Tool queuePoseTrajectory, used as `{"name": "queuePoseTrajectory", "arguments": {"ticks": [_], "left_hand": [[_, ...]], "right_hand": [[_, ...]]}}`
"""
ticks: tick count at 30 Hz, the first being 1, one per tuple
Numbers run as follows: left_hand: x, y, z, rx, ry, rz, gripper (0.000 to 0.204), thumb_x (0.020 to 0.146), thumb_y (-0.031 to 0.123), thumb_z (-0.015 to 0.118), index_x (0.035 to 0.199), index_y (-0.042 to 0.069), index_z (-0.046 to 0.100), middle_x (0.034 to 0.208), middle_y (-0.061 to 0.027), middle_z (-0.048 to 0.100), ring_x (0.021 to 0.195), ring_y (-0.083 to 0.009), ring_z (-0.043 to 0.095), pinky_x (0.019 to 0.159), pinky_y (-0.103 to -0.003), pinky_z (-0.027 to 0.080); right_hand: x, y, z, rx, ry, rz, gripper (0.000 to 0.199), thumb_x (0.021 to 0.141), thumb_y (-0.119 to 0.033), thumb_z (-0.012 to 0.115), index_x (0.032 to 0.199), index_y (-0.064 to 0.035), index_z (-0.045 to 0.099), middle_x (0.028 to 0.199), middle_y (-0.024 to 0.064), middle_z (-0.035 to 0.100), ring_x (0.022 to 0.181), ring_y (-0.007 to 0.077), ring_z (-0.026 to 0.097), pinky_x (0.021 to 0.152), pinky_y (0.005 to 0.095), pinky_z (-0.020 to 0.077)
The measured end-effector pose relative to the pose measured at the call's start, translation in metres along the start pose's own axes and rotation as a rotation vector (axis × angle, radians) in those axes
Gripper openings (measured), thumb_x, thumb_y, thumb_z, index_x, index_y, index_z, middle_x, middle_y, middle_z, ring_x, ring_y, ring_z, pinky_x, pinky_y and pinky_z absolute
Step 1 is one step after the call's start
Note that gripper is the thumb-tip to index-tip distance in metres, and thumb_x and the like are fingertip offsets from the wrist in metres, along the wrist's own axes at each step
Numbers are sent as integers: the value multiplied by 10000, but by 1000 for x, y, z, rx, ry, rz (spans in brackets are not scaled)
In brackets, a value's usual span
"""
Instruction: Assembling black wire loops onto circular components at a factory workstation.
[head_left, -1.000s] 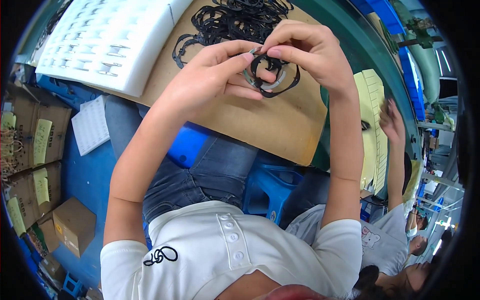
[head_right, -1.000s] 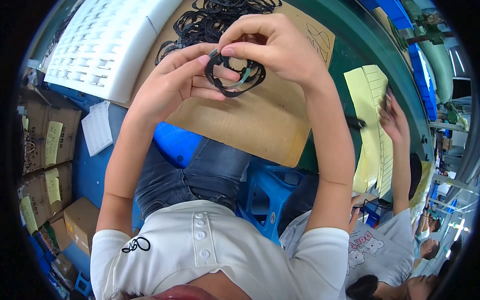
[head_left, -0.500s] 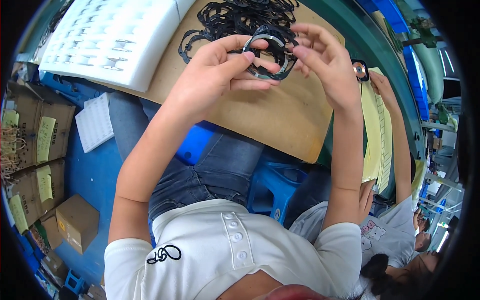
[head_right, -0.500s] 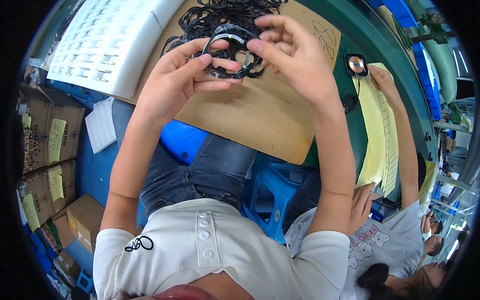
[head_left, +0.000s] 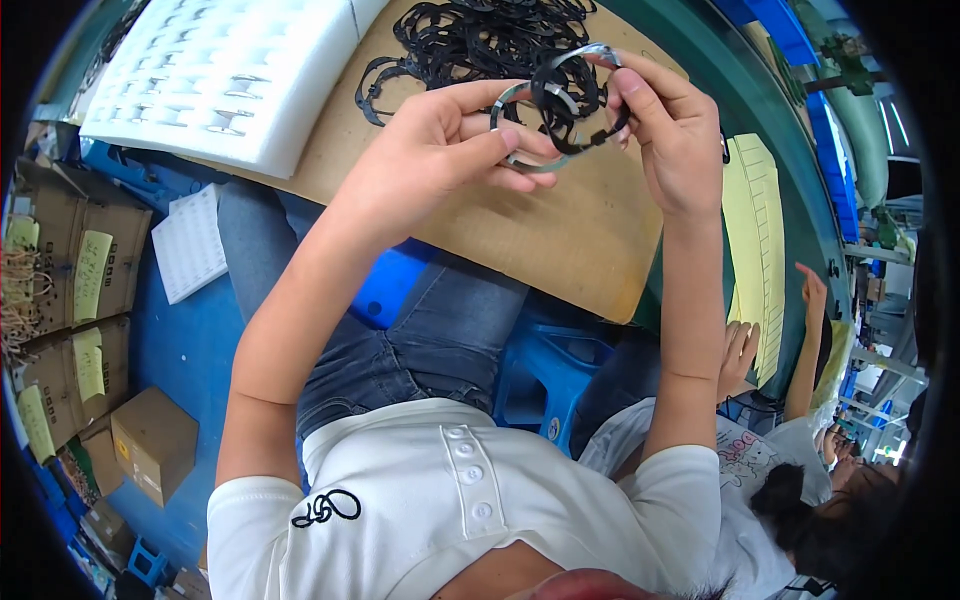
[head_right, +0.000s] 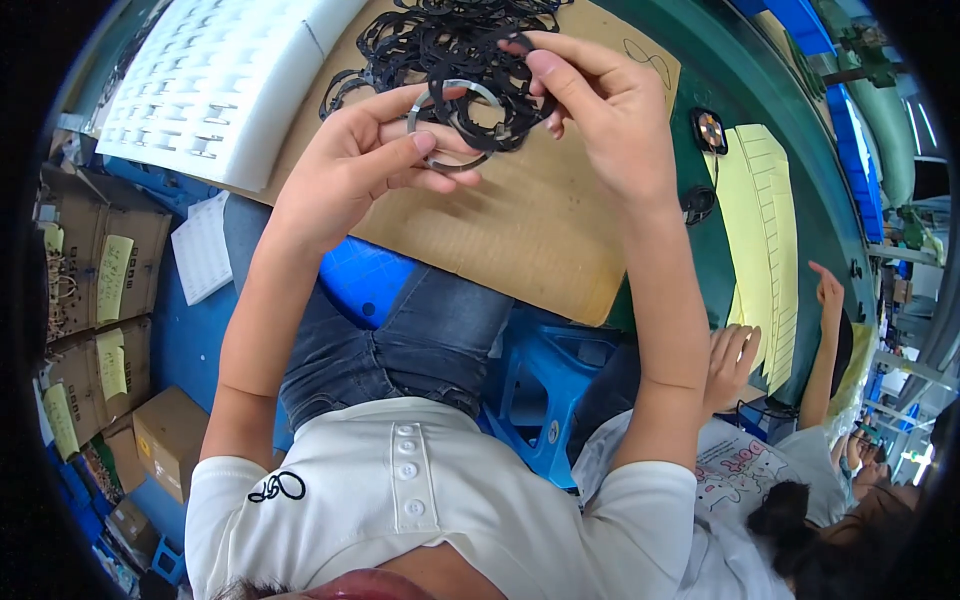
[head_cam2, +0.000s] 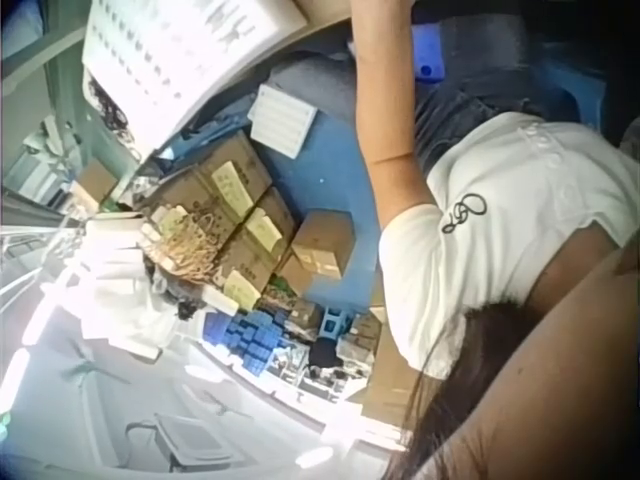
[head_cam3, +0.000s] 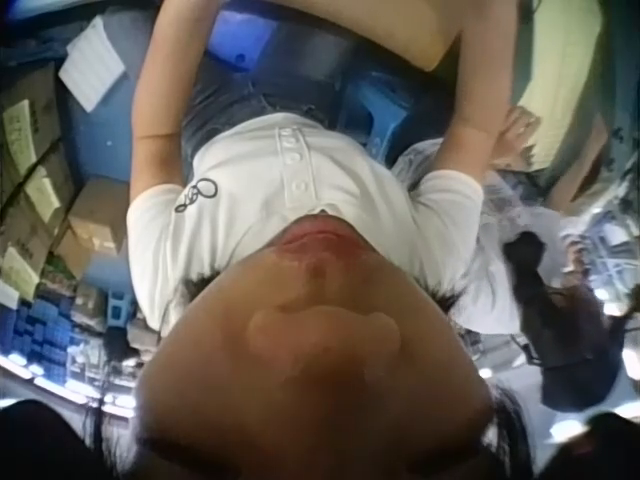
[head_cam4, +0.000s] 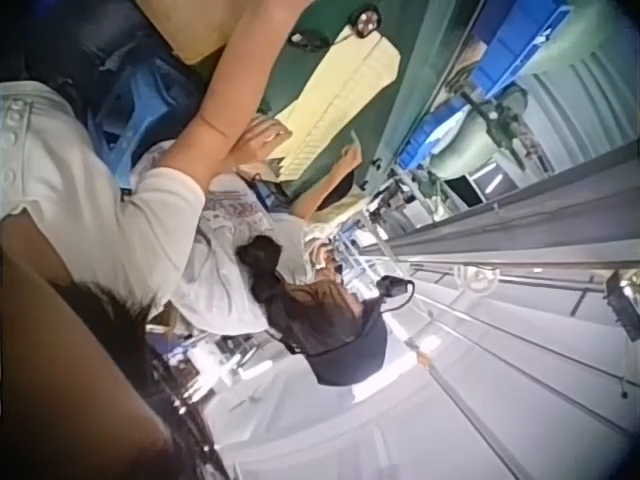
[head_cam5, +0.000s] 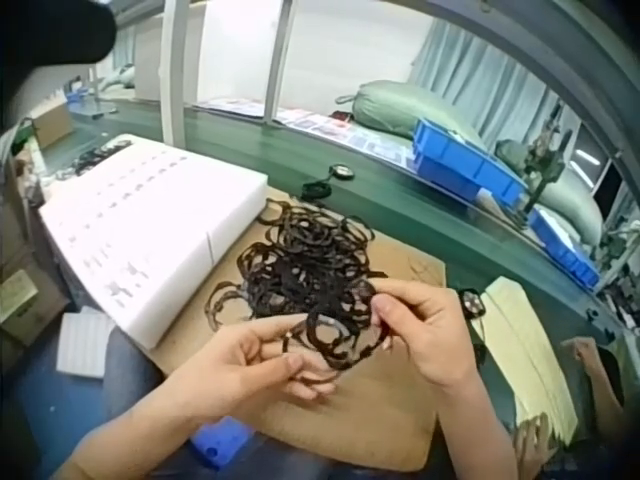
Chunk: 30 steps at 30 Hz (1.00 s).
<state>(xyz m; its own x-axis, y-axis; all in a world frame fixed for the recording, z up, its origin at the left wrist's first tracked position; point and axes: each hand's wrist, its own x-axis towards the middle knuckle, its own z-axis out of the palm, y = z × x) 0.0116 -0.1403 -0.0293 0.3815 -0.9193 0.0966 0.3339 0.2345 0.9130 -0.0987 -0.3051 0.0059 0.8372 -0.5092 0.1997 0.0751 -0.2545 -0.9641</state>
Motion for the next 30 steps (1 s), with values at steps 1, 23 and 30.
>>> {"name": "queuePoseTrajectory", "arguments": {"ticks": [1, 23, 30], "left_hand": [[0, 0, -1, 26, -16, -8, 296, 867, 73, 509, 1124, -68, 467, 877, -200, 622, 746, -229, 653, 617, -204, 537], [-9, 3, -6, 63, 157, 32, 232, 840, 81, 568, 1026, -58, 563, 790, -146, 628, 636, -118, 580, 594, -170, 485], [-9, 1, -10, 69, 189, 51, 216, 832, 85, 581, 1001, -50, 580, 803, -146, 631, 654, -122, 578, 608, -176, 485]], "right_hand": [[2, -2, -1, -43, -18, -12, 161, 810, -71, 592, 938, 8, 652, 718, 46, 584, 555, 73, 490, 488, 155, 400], [-4, -5, 15, -109, -128, 115, 149, 773, -56, 628, 895, 27, 648, 684, 90, 623, 488, 92, 543, 414, 151, 419], [-7, -1, 15, 81, -114, 153, 178, 769, -58, 640, 913, 46, 631, 718, 121, 634, 487, 116, 563, 447, 170, 480]]}}
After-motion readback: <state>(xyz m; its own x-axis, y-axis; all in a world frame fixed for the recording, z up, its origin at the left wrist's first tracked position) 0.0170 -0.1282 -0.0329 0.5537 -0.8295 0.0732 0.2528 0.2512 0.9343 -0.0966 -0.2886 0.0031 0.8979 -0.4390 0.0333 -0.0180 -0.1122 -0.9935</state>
